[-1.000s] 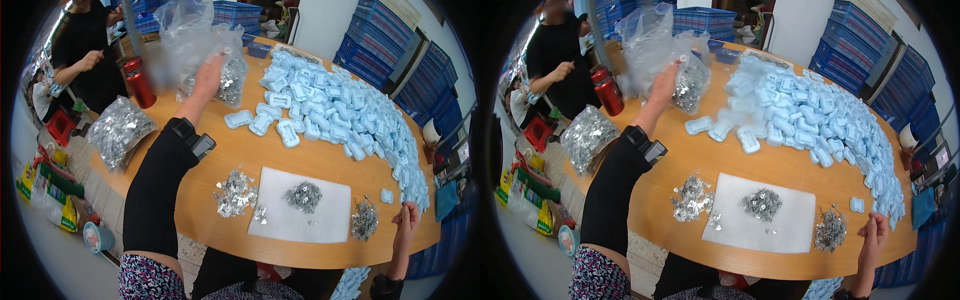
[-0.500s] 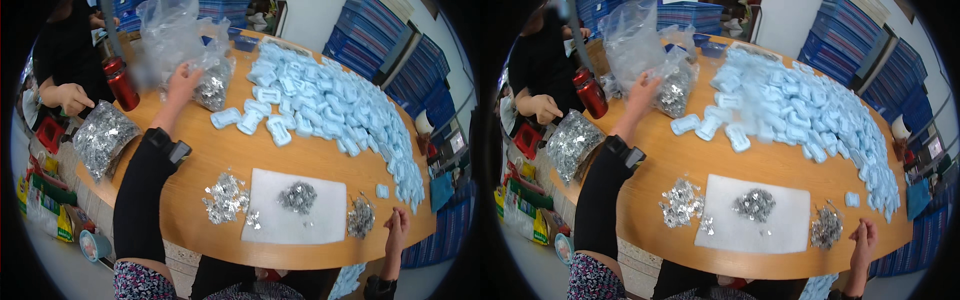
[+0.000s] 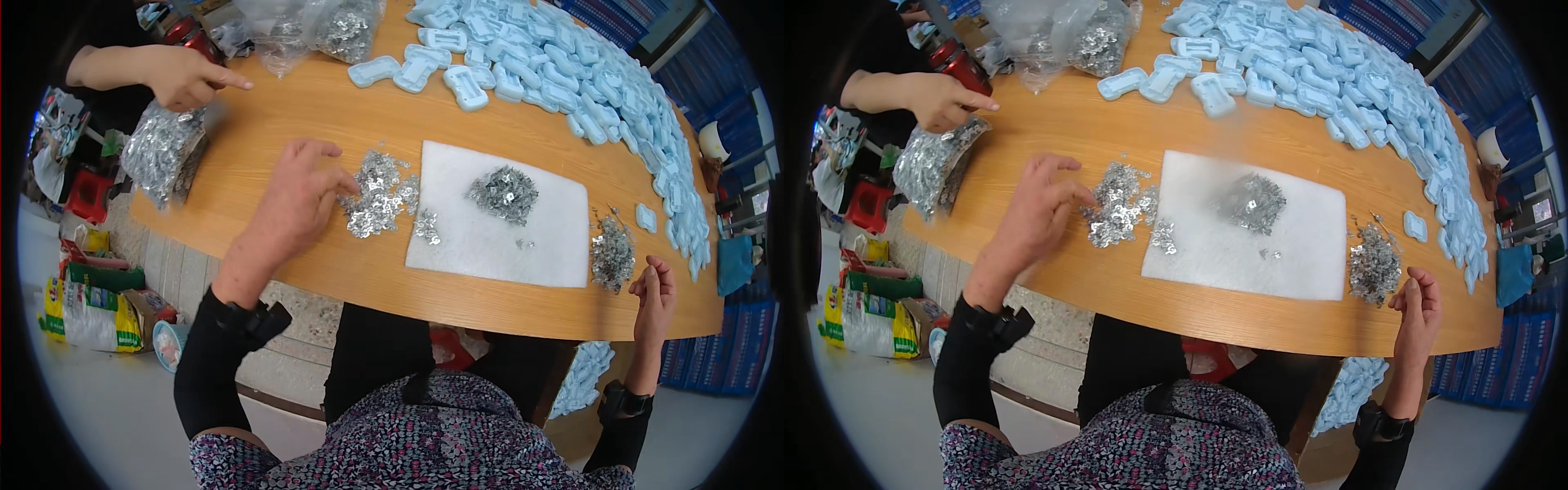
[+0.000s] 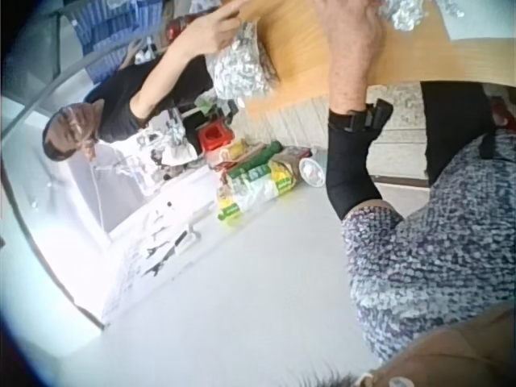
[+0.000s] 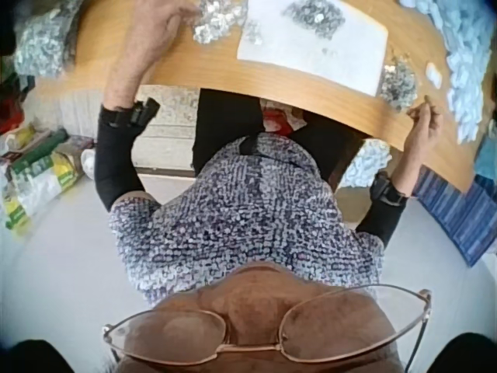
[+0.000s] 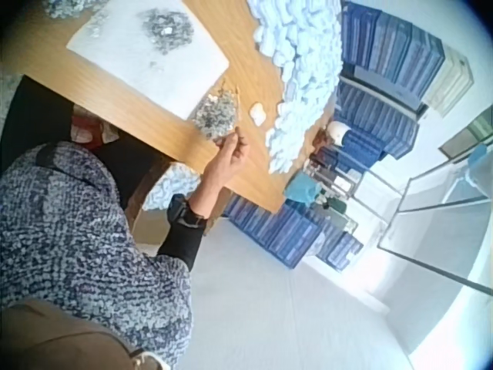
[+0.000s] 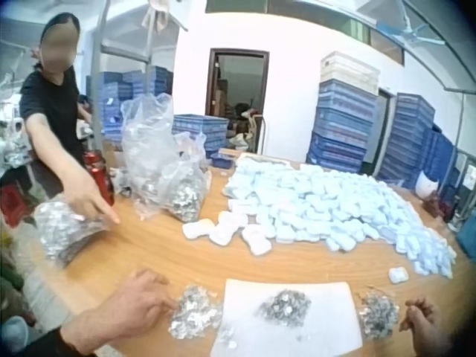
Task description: Assembling small metal components into a blue plastic housing using a tool.
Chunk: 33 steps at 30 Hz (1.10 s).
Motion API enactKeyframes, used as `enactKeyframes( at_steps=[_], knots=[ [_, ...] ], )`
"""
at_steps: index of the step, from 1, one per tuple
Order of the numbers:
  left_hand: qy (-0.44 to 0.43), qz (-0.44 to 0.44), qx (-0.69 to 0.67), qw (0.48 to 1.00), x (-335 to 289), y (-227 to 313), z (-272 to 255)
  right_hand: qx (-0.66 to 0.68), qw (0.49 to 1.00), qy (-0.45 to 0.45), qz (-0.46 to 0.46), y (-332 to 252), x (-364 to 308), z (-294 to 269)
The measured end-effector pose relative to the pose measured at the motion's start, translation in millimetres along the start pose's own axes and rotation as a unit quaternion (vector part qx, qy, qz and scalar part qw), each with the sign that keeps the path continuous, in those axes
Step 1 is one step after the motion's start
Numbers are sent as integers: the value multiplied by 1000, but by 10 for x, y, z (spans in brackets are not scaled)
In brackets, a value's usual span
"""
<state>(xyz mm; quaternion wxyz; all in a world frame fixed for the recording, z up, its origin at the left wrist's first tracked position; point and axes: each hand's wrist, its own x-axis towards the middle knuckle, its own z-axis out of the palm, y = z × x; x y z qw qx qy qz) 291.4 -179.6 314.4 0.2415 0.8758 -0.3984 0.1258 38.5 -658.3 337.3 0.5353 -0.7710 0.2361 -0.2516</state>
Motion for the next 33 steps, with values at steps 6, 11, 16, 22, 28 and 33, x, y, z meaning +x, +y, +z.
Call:
enactKeyframes(
  at_steps=[6, 11, 16, 22, 28, 33],
  knots=[
    [32, -106, 69, 991, -351, 124, 61, 25, 1000, -3, -4, 40, -123, -75],
    [-59, -179, 130, 973, -463, 297, 353, 47, 999, -2, 3, 106, -238, -170],
    [-75, -168, 106, 977, -241, 271, 502, 66, 998, 3, 2, 184, -371, -261],
    [-108, -140, -15, 984, 405, -77, 621, 67, 998, 12, 7, 223, -524, -363],
    [-157, -18, -86, 984, 366, 56, 534, 76, 996, 39, 33, 370, -674, -543],
    [-66, 22, -45, 997, 366, 234, 596, 92, 994, 46, 45, 463, -684, -580]
  ],
)
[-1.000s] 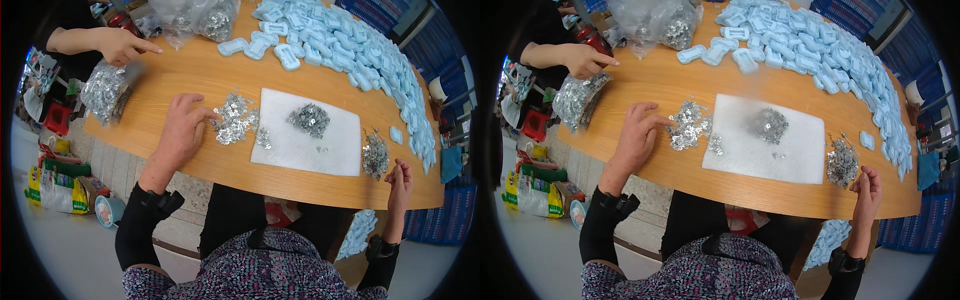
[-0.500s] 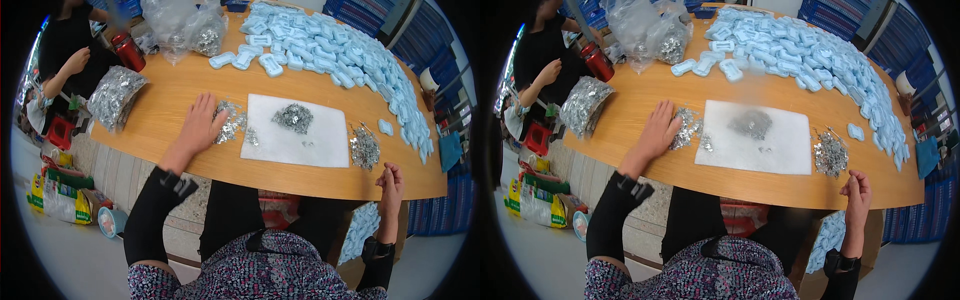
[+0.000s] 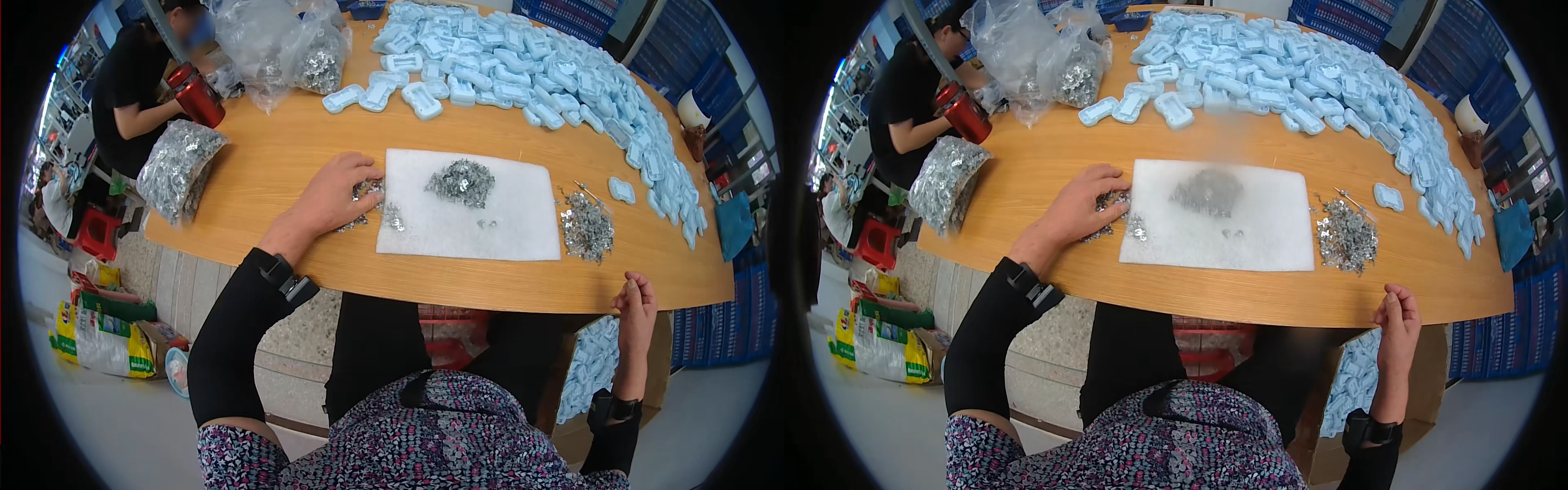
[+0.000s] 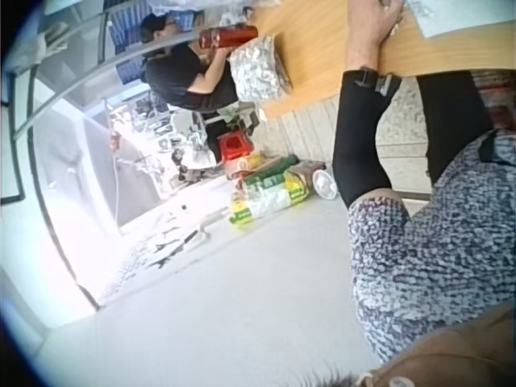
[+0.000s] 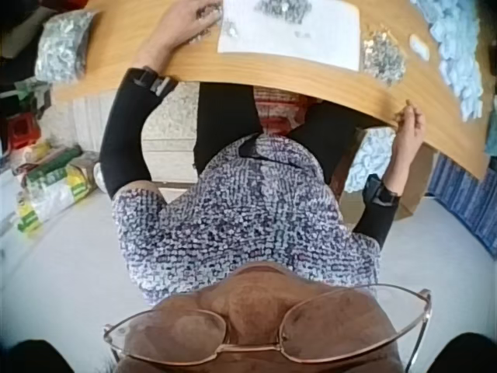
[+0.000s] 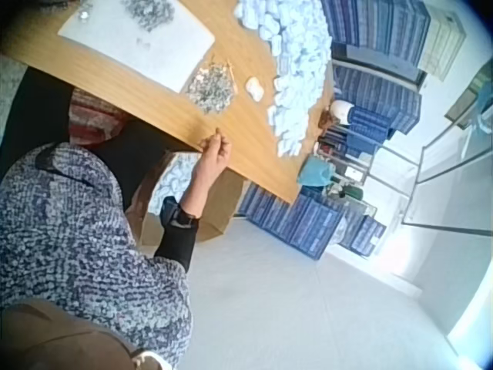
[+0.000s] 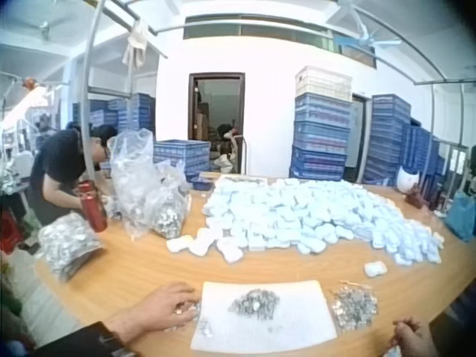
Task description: Assembling small metal components into a blue plastic housing using a tool.
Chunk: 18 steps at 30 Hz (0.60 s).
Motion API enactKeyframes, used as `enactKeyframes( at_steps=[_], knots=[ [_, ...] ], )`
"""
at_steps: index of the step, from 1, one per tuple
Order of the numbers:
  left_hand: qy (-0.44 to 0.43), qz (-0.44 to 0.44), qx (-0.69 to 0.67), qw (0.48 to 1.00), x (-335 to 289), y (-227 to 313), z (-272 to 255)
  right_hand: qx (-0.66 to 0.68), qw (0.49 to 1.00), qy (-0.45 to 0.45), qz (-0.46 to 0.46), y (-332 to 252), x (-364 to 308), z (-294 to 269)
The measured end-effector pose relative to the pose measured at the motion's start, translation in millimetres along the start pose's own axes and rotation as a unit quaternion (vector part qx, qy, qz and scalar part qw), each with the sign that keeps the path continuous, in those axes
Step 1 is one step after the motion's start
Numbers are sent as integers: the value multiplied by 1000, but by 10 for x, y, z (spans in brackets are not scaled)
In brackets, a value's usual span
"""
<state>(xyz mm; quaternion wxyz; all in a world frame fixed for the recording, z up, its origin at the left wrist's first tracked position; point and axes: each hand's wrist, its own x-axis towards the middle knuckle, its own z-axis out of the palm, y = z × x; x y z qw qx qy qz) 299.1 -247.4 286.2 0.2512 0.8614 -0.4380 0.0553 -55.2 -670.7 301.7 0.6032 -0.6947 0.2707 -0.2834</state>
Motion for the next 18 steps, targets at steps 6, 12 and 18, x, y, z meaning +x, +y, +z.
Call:
enactKeyframes(
  at_steps=[6, 12, 18],
  knots=[
    [15, 17, -33, 999, 80, 47, 41, 5, 1000, -14, -17, -3, 7, 0],
    [-3, -46, -39, 998, -32, 151, -92, 8, 1000, 8, -16, 18, -28, -53],
    [30, 56, 19, 998, -90, 552, 69, 4, 1000, 7, -13, 47, -20, -16]
  ],
)
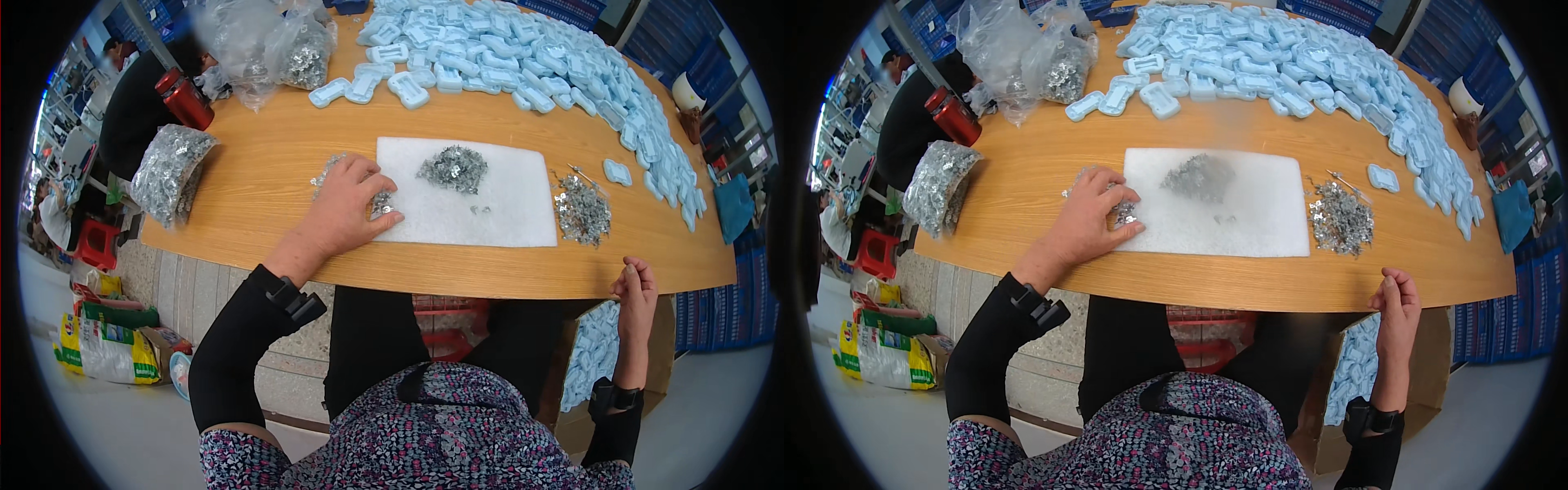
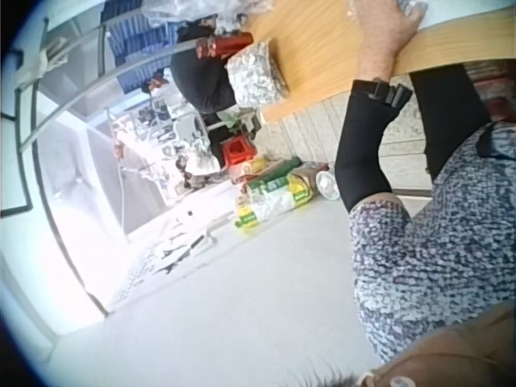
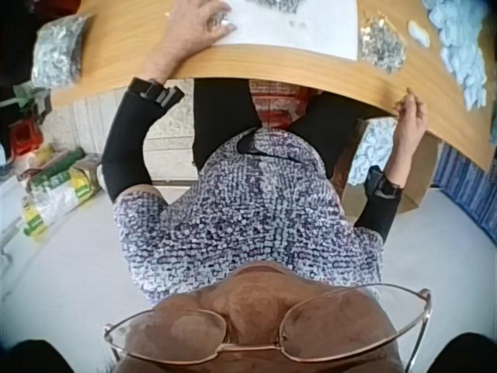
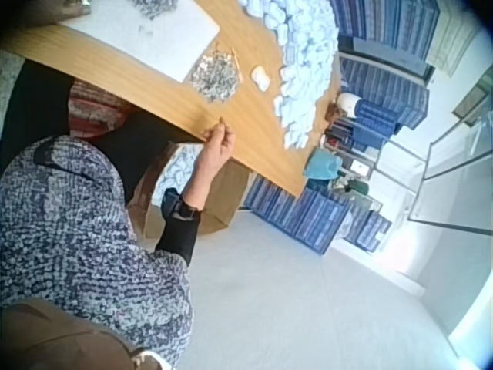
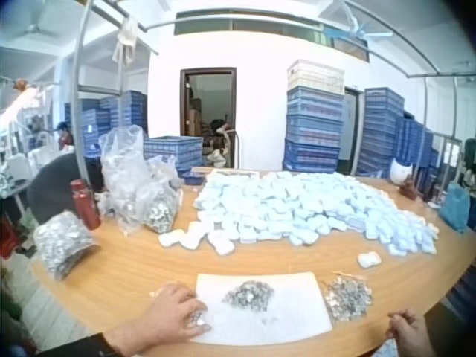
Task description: Assembling small metal components into a blue plastic housing using a tool.
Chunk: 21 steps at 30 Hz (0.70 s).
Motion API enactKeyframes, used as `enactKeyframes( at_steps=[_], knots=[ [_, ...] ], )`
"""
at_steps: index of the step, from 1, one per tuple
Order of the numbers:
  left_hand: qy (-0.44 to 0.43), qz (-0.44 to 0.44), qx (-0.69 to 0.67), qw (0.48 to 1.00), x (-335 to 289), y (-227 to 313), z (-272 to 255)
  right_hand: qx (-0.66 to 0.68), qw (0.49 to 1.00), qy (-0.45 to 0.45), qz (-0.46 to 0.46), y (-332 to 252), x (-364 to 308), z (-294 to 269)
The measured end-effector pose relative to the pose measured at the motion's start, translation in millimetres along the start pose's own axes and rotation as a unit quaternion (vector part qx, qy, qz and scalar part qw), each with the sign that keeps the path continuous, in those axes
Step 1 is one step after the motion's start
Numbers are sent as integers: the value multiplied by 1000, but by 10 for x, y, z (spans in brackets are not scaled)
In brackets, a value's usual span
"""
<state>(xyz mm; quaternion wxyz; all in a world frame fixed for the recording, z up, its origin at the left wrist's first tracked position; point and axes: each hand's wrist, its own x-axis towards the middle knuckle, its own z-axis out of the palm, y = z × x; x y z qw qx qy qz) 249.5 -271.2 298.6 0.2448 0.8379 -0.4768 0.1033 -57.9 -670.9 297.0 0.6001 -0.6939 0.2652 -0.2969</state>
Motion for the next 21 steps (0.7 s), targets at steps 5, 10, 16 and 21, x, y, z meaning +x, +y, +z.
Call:
enactKeyframes(
  at_steps=[5, 10, 16, 21],
  knots=[
    [-14, -27, -1, 1000, -11, -41, 1, 6, 1000, -4, -3, 0, -22, -5],
    [50, -38, -23, 998, -132, -40, -10, 14, 1000, 5, 2, 43, -18, -24],
    [25, -53, -19, 998, -98, -3, -18, 20, 1000, -1, 5, 80, -2, -32],
    [62, -14, -9, 998, -4, 170, 73, 17, 1000, -5, 3, 50, -5, 9]
  ],
)
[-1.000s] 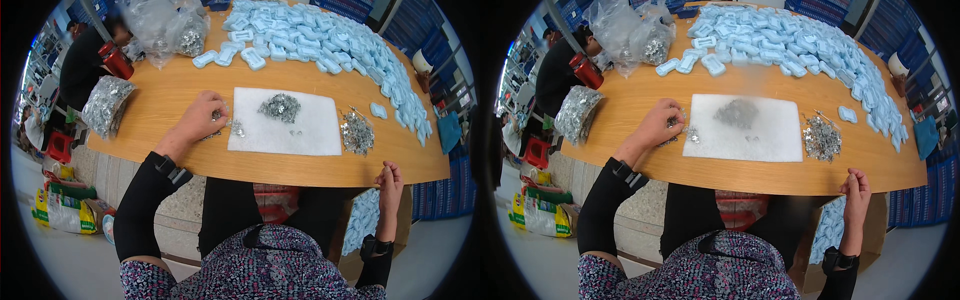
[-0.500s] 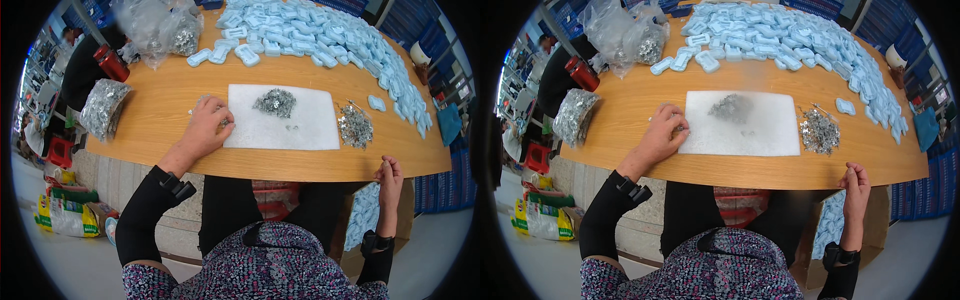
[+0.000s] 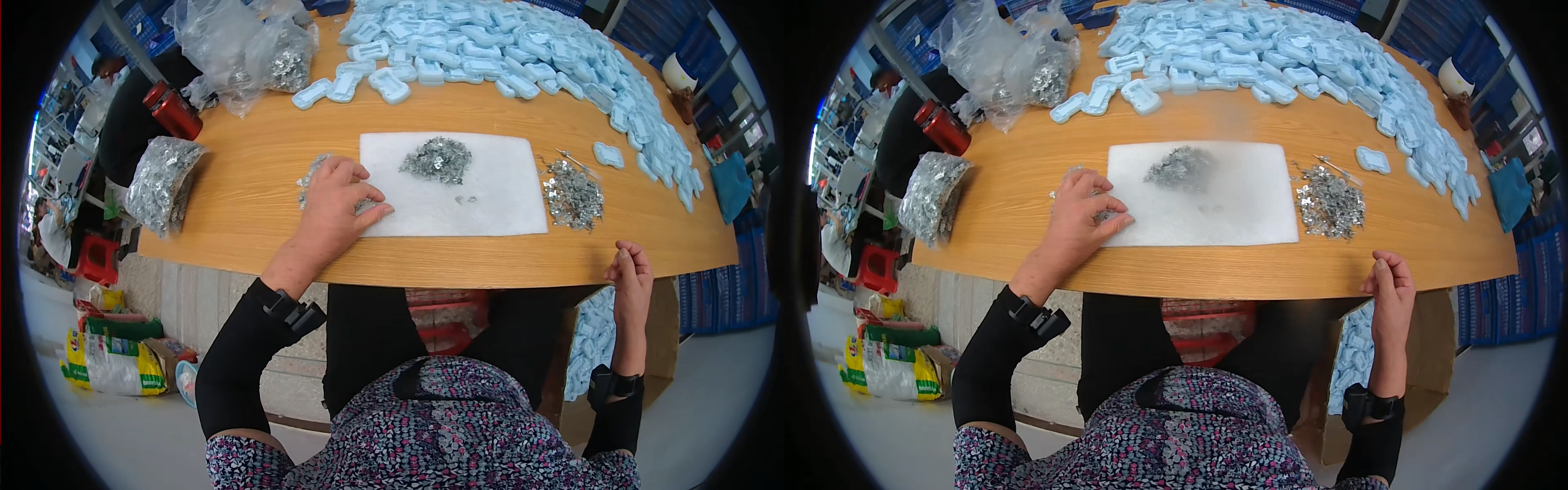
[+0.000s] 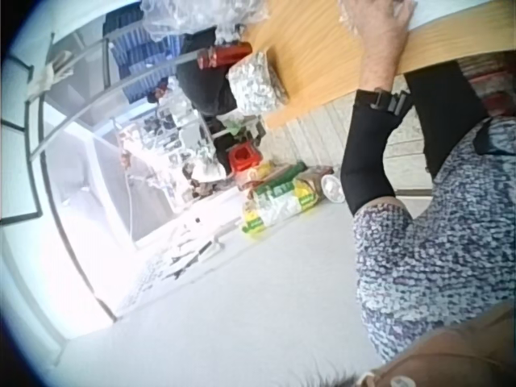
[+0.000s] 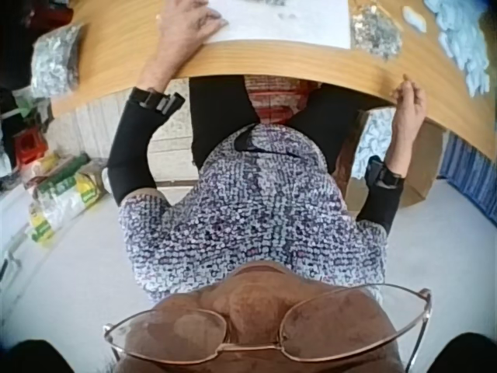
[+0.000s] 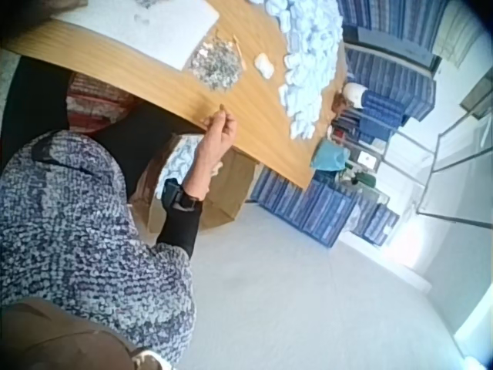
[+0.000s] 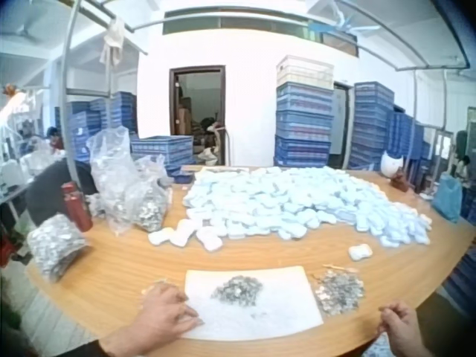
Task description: Assembling small metal components into a blue plastic housing using a tool.
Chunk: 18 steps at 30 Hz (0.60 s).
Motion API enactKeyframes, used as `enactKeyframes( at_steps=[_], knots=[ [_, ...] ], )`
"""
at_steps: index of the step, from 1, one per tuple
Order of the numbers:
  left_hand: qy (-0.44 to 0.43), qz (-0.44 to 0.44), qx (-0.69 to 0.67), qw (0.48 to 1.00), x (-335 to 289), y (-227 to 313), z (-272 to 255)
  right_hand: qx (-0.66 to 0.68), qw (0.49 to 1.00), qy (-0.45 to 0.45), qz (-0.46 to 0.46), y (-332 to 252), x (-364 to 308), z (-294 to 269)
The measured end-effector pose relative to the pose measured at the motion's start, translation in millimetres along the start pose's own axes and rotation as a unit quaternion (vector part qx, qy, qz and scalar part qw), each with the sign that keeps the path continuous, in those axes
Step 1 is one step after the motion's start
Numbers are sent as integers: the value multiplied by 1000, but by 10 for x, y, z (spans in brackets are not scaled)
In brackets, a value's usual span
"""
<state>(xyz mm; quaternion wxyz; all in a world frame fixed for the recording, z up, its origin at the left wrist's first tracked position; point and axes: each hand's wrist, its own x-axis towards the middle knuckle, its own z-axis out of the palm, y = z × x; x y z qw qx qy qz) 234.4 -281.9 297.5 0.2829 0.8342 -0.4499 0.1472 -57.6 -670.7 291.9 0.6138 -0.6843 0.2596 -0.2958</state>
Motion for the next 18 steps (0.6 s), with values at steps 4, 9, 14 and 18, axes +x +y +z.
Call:
enactKeyframes(
  at_steps=[4, 9, 14, 18],
  knots=[
    [5, 22, -9, 1000, -5, 145, 16, -71, 997, 28, -18, -41, -21, 35],
    [-52, 26, -84, 995, -135, 662, 149, -194, 971, -20, -138, -57, 76, 31],
    [-93, 43, -78, 992, -128, 1057, 451, -417, 867, 4, -275, -45, 81, 258],
    [-107, -17, 8, 994, -75, 1248, 708, -397, 858, -160, -286, 31, 21, 743]
  ],
)
